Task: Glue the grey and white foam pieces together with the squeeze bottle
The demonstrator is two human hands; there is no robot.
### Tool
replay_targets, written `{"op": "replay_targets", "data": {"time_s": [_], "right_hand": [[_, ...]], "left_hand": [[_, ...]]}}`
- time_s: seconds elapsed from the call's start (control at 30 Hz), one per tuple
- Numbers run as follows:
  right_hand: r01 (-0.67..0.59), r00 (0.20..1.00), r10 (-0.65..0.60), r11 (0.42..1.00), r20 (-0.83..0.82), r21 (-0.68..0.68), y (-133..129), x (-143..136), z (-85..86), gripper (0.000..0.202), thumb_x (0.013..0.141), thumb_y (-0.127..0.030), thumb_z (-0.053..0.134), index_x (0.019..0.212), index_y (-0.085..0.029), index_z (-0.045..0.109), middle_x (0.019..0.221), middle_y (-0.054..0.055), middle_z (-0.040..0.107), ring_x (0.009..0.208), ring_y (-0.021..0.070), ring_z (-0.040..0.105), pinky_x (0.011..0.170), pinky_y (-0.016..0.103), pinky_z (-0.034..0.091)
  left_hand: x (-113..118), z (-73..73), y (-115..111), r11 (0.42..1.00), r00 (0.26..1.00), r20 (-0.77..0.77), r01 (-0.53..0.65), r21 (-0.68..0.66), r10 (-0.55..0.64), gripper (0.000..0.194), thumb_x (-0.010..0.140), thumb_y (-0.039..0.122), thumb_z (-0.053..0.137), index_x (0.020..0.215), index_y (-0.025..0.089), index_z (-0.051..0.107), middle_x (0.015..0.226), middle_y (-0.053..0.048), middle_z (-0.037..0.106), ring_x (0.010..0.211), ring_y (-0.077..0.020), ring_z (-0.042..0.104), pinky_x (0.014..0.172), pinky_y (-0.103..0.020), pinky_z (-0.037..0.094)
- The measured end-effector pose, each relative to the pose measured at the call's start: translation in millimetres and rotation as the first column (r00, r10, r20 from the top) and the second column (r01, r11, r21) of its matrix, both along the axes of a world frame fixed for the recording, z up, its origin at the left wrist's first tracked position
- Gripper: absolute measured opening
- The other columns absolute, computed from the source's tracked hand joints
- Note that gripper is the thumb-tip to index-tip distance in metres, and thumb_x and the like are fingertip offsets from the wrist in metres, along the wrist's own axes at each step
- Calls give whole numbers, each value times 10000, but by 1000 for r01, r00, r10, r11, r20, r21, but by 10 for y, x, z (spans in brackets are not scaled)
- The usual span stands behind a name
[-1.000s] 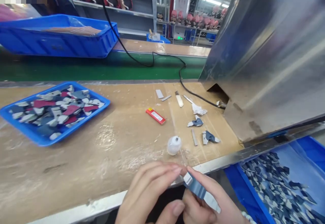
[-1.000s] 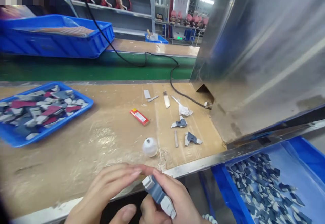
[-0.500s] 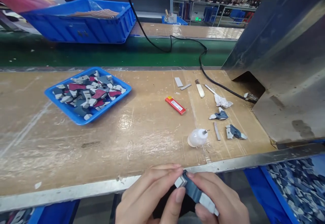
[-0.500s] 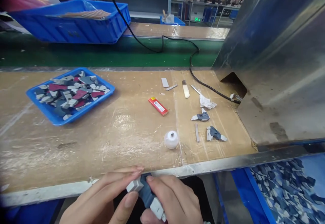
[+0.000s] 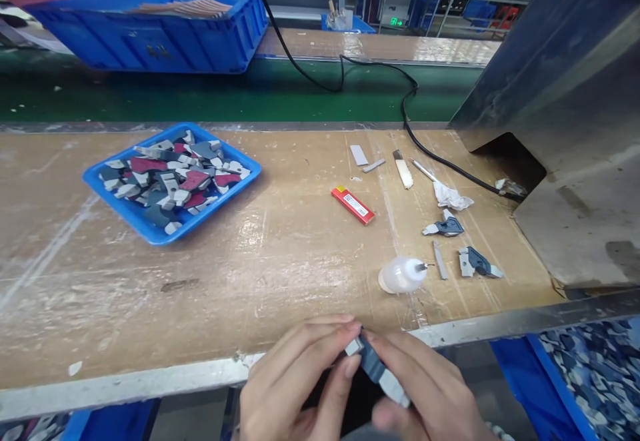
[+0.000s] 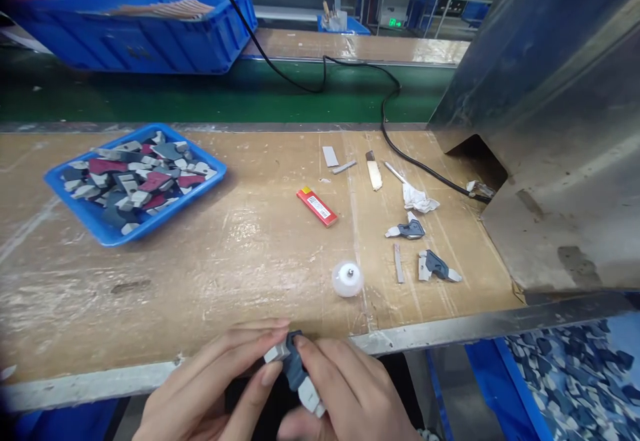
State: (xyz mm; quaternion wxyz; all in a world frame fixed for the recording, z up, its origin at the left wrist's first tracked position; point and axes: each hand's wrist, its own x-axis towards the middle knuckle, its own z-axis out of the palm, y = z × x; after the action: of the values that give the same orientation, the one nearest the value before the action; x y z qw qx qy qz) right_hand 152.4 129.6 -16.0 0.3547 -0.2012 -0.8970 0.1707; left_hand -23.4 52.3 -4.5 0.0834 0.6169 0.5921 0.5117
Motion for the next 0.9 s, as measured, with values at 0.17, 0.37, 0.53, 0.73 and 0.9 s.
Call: {"op": "replay_targets", "data": {"time_s": [0.17, 0.37, 0.53, 0.73, 0.9], "right_hand": [[225, 974, -224, 961, 21, -161, 189, 339, -72, 417, 980, -560, 574, 1196, -205, 605, 910, 49, 675, 742, 151, 671, 654, 203, 580], [398, 917, -364, 850, 162, -346, 427, 130, -43, 570, 914, -556, 665, 1399, -340, 461, 1338, 52, 598, 1178, 255, 600, 914, 381, 554], [313, 947, -228, 814, 226, -489, 491, -53, -94, 313, 980, -417, 601, 1285, -369, 546, 1309, 14, 632, 1265, 233, 591, 1009, 417, 535], [301, 908, -416, 546, 59, -781, 254, -16, -122, 527, 922, -456, 683, 1336, -270, 416, 1155, 93, 714, 954, 244, 734, 796, 335, 636], [117, 938, -307, 717, -160, -687, 258, 90, -100, 430, 963, -381, 640, 1362, -254, 539, 1068, 86, 727, 808, 181, 745, 709, 187, 626]], "left_hand": [[-311, -56, 48, 996, 987, -138, 75, -46, -81, 224, 943, 23, 550, 1083, 146, 674, 1019, -44, 761, 1015, -108, 722, 957, -172, 572], [-257, -70, -21, 982, 985, -166, 23, -190, -55, 249, 947, 243, 686, 1185, 188, 636, 1140, -35, 740, 1068, -110, 710, 972, -153, 560], [-218, -134, -15, 984, 973, -226, -91, -152, 55, 279, 972, 124, 618, 1239, 195, 655, 1102, -50, 688, 1008, -98, 698, 863, -144, 573], [-190, -250, 31, 941, 871, -375, -338, 16, 319, 114, 994, 186, 618, 1087, 134, 658, 922, -44, 772, 808, -112, 748, 813, -168, 591], [-162, -258, 24, 944, 867, -379, -323, 65, 323, 158, 907, 19, 676, 1019, 128, 700, 974, -65, 783, 893, -146, 754, 885, -236, 598]]}}
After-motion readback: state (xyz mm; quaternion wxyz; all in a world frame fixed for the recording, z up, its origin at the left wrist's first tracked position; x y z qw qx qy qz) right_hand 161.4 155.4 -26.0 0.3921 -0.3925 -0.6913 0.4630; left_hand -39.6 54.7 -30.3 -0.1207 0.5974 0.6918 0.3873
